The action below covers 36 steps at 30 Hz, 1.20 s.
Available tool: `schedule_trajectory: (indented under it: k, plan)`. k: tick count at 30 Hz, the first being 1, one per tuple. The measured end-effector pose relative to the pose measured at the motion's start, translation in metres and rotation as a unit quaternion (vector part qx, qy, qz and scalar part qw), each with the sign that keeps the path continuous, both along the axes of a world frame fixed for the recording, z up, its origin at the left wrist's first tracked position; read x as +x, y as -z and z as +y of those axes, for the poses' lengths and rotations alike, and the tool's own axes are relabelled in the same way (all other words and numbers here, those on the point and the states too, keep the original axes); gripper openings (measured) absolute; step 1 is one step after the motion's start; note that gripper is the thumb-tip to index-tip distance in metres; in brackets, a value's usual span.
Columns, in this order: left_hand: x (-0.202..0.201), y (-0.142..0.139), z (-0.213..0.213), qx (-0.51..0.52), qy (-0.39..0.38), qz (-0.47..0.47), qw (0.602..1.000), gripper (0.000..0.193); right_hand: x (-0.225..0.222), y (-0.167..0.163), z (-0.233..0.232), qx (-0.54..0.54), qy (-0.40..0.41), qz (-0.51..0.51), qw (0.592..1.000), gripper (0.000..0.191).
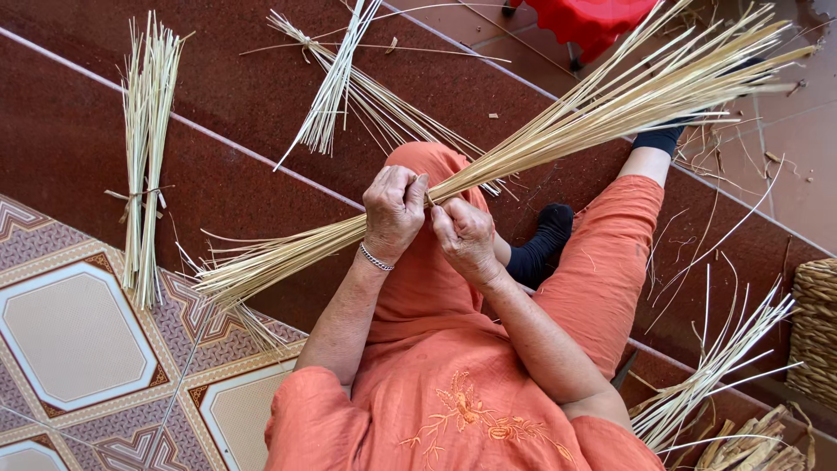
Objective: The person sits on the floor and gathers dried straw stalks into a bundle. They use shears to trim the ends, align the stalks by hand, and then tie the bundle with a thin strip of straw. The finished bundle is placed on the floor next to other completed bundles.
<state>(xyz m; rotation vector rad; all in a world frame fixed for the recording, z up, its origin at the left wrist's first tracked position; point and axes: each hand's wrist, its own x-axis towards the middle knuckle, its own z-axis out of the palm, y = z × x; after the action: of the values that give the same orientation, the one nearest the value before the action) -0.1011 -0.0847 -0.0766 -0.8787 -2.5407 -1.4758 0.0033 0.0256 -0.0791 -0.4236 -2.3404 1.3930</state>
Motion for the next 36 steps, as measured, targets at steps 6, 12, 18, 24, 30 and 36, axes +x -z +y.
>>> schedule_trajectory:
  k: [6, 12, 18, 24, 30, 36]
  plan:
    - [0.003, 0.005, 0.002, 0.008, -0.012, 0.024, 1.000, 0.023, 0.005, 0.006, 0.001, 0.005, -0.004, 0.016, 1.000, 0.017]
    - [0.005, 0.005, 0.004, 0.007, -0.017, 0.023, 1.000, 0.023, 0.007, 0.012, -0.002, -0.021, 0.005, 0.014, 1.000, 0.016]
    - [0.006, -0.017, 0.007, 0.050, 0.015, 0.028, 0.998, 0.014, 0.006, -0.022, 0.009, 0.071, 0.000, 0.058, 0.996, 0.018]
    - [0.010, -0.033, 0.005, 0.114, 0.079, -0.003, 0.990, 0.013, 0.010, -0.069, 0.017, 0.131, 0.013, 0.082, 0.988, 0.009]
    - [0.011, -0.024, -0.003, 0.126, 0.074, -0.135, 0.980, 0.019, 0.007, -0.070, 0.014, -0.045, -0.009, 0.063, 0.997, 0.023]
    - [0.013, -0.018, 0.004, 0.136, -0.004, -0.202, 0.970, 0.019, 0.002, -0.061, 0.017, 0.028, 0.011, 0.108, 0.994, 0.015]
